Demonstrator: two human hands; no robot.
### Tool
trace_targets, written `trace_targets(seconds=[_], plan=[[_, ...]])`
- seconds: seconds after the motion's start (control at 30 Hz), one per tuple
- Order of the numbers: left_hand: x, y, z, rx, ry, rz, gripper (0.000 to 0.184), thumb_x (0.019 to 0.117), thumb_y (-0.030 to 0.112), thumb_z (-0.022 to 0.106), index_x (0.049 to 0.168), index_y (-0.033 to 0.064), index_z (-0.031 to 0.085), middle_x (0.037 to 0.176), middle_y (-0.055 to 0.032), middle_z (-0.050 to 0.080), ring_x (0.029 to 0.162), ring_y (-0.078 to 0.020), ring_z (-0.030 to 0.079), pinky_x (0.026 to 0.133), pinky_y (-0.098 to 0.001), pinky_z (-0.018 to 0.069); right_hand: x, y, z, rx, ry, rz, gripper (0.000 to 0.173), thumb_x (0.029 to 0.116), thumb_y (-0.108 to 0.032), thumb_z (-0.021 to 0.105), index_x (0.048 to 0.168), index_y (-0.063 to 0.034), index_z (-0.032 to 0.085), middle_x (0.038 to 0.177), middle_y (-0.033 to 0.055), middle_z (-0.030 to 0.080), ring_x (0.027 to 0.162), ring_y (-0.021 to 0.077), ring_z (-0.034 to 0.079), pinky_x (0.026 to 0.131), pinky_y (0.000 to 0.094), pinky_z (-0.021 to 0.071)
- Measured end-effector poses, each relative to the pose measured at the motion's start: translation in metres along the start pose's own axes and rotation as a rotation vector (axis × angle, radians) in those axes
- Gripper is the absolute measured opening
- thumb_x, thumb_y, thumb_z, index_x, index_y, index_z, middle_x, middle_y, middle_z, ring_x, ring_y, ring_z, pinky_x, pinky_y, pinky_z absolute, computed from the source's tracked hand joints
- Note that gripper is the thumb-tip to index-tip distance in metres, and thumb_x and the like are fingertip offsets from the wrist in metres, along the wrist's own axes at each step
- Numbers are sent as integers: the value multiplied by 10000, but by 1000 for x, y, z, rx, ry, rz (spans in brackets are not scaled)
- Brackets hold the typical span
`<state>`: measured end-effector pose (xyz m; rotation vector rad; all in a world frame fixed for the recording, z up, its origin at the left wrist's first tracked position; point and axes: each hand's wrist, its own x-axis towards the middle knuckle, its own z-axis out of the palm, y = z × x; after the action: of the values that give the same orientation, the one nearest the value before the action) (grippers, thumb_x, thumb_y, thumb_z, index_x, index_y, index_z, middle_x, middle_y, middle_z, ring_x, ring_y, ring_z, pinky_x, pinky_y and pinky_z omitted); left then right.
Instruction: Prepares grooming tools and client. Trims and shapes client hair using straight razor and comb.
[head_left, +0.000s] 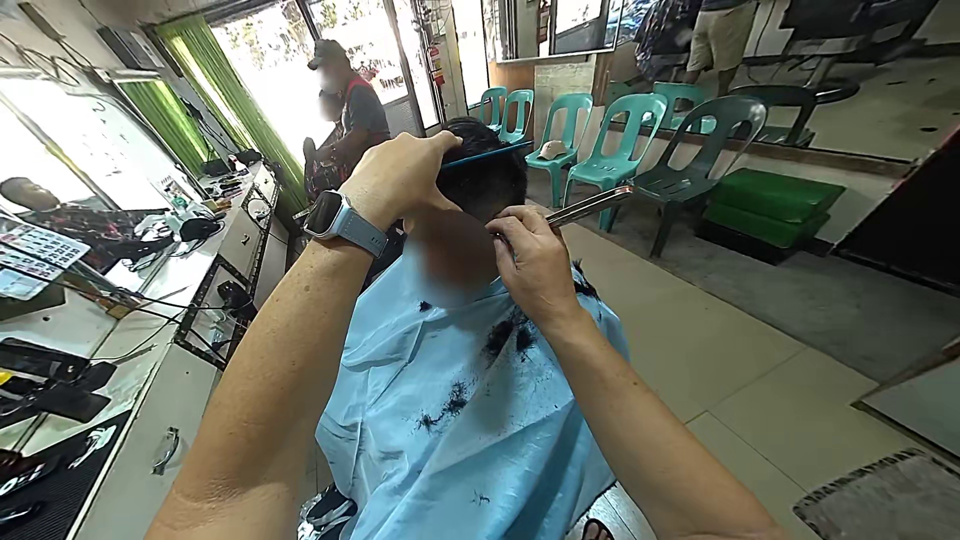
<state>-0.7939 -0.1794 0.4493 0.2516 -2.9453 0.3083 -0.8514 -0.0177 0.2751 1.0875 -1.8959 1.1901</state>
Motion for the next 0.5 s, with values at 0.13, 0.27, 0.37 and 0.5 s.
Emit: trace_targets(seconds=[0.13, 0.27, 0.37, 0.5], plan=[[-5, 2, -1, -32, 14, -3, 901, 734, 530, 859, 1518, 316, 471, 1134, -196, 709, 1009, -439, 682, 809, -704, 517, -4, 2, -22, 189, -19, -7, 210, 1017, -93, 576, 1169, -61, 717, 1222, 107, 679, 1180, 198, 642, 1022, 387, 540], [-8, -3, 5, -56, 74, 11, 932, 682, 560, 862, 1506, 328, 494, 1132, -145, 725, 980, -392, 705, 772, -684, 545, -14, 14, -33, 339, 27, 129, 246, 1039, -143, 550, 1236, -84, 686, 1183, 60, 698, 1056, 116, 672, 922, 336, 575], [-20, 1, 2, -107, 80, -2, 929, 681, 539, 879, 1500, 312, 505, 1124, -132, 728, 996, -371, 703, 785, -656, 556, -14, 16, -37, 362, 46, 170, 270, 1025, -154, 532, 1241, -57, 660, 1156, 78, 694, 1032, 106, 670, 906, 303, 572], [-34, 13, -2, -176, 114, 7, 869, 700, 538, 891, 1455, 265, 557, 1081, -128, 732, 980, -353, 707, 770, -627, 571, -13, 21, -52, 317, 39, 95, 287, 1025, -155, 521, 1218, 20, 640, 1131, 136, 678, 1013, 118, 663, 886, 275, 567]])
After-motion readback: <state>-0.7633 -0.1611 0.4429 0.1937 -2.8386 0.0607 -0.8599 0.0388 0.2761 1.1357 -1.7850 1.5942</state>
